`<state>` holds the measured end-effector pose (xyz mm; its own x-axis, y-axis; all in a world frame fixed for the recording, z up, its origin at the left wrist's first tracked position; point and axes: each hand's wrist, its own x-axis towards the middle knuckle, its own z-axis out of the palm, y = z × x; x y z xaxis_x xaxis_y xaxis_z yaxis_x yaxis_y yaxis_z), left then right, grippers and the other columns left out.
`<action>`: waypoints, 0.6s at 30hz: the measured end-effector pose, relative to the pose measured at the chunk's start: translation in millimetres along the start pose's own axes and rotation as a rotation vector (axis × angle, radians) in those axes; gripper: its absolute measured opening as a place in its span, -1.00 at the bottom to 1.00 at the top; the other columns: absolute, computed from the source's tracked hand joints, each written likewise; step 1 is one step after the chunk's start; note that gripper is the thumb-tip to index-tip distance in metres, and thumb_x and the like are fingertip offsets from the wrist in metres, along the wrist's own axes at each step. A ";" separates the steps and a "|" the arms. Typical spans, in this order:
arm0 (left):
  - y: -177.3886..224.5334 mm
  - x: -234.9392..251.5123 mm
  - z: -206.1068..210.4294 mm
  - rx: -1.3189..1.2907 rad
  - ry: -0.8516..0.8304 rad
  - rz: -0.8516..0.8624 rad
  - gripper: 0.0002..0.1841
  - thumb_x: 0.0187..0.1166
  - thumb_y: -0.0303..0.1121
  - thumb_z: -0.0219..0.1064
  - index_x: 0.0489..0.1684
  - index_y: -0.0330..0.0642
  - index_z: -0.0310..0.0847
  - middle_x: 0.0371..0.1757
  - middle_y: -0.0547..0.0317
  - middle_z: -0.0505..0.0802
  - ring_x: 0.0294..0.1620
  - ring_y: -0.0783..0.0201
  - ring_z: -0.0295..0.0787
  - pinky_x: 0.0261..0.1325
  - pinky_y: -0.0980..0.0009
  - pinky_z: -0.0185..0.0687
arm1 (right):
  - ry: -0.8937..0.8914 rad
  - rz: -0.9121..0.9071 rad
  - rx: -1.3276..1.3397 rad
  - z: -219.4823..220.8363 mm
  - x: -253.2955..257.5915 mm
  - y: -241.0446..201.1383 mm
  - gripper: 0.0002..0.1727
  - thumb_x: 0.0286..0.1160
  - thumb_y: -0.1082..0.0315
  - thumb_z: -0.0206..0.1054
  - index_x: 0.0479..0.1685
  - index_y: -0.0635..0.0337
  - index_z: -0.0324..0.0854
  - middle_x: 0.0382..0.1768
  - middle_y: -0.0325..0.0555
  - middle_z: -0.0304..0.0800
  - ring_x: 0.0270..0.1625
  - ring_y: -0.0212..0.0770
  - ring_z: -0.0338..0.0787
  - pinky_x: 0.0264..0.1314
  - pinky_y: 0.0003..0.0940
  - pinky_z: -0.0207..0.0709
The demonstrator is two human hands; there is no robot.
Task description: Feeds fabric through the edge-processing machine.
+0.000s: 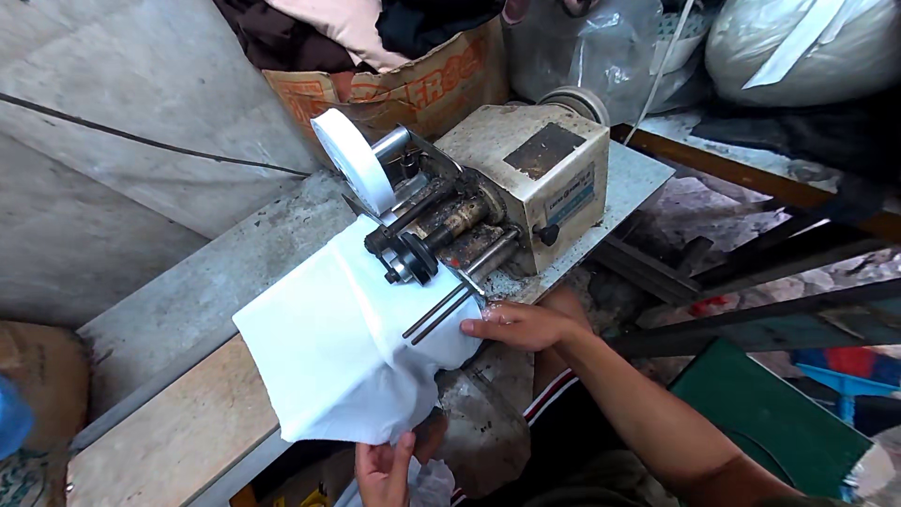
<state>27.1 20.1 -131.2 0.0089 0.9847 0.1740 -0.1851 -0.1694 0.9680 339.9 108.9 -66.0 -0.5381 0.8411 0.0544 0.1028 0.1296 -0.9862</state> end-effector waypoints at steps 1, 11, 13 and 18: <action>1.1 -1.4 1.9 -0.001 -0.001 -0.010 -0.58 0.39 -0.24 0.61 0.22 0.15 0.64 0.09 0.43 0.91 0.16 0.46 0.84 0.32 0.42 0.75 | -0.002 -0.013 0.005 -0.2 0.0 0.4 -0.55 0.88 0.08 0.00 -0.06 0.22 0.69 -0.17 -0.37 0.80 -0.01 -0.69 0.71 0.16 -0.58 0.60; 2.2 -1.2 5.2 -0.035 -0.012 -0.013 -0.58 0.41 -0.26 0.60 0.24 0.15 0.65 0.09 0.41 0.93 0.13 0.45 0.86 0.28 0.42 0.77 | 0.010 0.007 -0.002 0.1 -1.2 -0.3 -0.55 0.87 0.06 0.01 -0.17 0.18 0.69 -0.27 -0.41 0.76 -0.10 -0.71 0.70 0.05 -0.61 0.58; -2.1 0.6 1.3 0.002 -0.006 0.003 -0.53 0.41 -0.24 0.60 0.30 0.12 0.59 0.14 0.41 0.89 0.20 0.43 0.82 0.35 0.39 0.72 | 0.009 0.015 -0.006 0.1 -1.1 0.7 -0.54 0.87 0.05 0.01 -0.18 0.19 0.69 -0.26 -0.39 0.77 -0.09 -0.69 0.69 0.06 -0.59 0.57; 2.2 -1.6 5.4 0.006 -0.004 0.002 -0.59 0.40 -0.24 0.61 0.22 0.13 0.67 0.09 0.41 0.92 0.14 0.45 0.85 0.30 0.42 0.76 | 0.013 0.014 0.001 0.8 -1.4 0.6 -0.54 0.88 0.05 0.00 -0.08 0.21 0.70 -0.18 -0.36 0.80 -0.01 -0.67 0.72 0.16 -0.55 0.60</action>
<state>32.1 17.9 -128.4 0.0127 0.9842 0.1765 -0.1793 -0.1714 0.9687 340.0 107.4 -66.8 -0.5259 0.8495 0.0431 0.1089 0.1175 -0.9871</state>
